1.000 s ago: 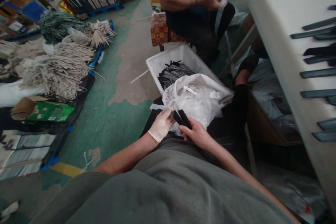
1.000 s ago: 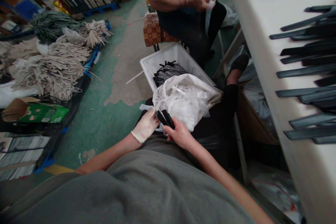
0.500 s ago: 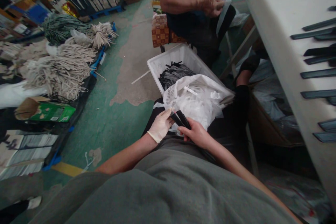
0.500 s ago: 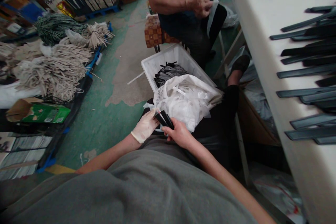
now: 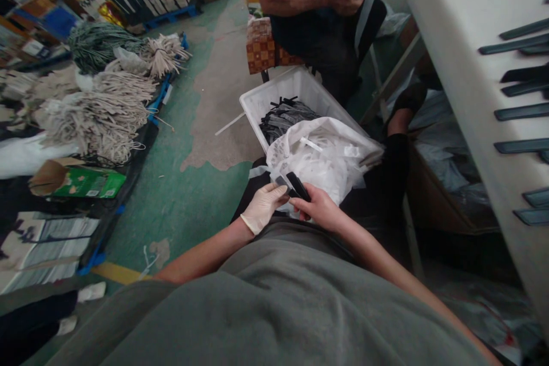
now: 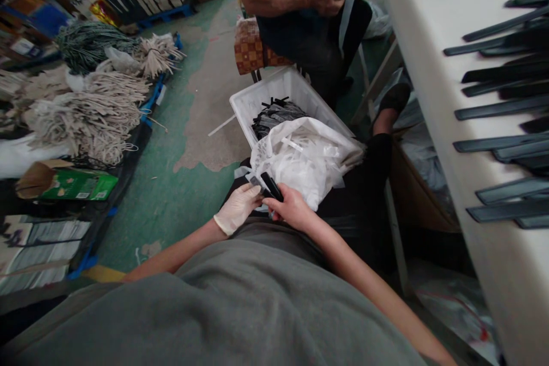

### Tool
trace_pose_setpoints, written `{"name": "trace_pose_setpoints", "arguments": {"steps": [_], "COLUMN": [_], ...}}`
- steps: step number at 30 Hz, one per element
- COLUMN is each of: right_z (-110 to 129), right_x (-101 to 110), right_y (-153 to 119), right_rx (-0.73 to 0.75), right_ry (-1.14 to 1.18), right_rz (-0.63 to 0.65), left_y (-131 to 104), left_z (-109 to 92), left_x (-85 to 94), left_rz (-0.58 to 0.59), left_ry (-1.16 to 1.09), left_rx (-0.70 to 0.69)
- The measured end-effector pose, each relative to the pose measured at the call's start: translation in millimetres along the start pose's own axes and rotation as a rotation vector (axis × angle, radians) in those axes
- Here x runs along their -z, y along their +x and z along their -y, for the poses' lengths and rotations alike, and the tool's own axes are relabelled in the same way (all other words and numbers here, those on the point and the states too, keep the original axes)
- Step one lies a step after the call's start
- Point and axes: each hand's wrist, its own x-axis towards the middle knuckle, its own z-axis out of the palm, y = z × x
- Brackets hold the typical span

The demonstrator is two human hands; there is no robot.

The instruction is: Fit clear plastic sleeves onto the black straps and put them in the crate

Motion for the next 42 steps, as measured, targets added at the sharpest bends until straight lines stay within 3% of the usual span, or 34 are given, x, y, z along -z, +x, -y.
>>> {"name": "trace_pose_setpoints", "arguments": {"steps": [4,7,12,17,24,28,31,37,39,42], "right_z": [6,7,8,16,7,-4,-6,6,10,12], "right_x": [19,31,20,6,1,-4,-4,11,15,12], "right_y": [-16,-30,-18,1,-15,-18,-16,-11,-10,-10], "right_rx": [0.026,0.029,0.07,0.122,0.229,0.275,0.279,0.113,0.129,0.246], "right_ry": [-0.045,-0.123,-0.282,-0.332,-0.724,-0.86,-0.767,-0.149,-0.132,-0.383], "right_rz": [0.046,0.026,-0.011,-0.021,-0.246,-0.297,-0.279,-0.119,-0.101,-0.15], "left_y": [11,16,7,1,9,11,10,4,4,7], "left_z": [-21,-33,-12,3,-6,-12,-17,-23,-23,-23], "left_x": [7.2,15.8,16.7,11.8,12.9,13.1,15.5,19.9,19.9,20.0], "left_rz": [-0.15,-0.278,-0.183,-0.076,-0.168,-0.254,-0.245,-0.03,0.008,-0.011], "left_ry": [-0.157,-0.258,-0.226,-0.145,-0.234,-0.26,-0.272,-0.26,-0.23,-0.186], "left_rx": [-0.071,-0.046,0.067,0.068,-0.001,-0.027,0.008,0.055,0.027,0.002]}}
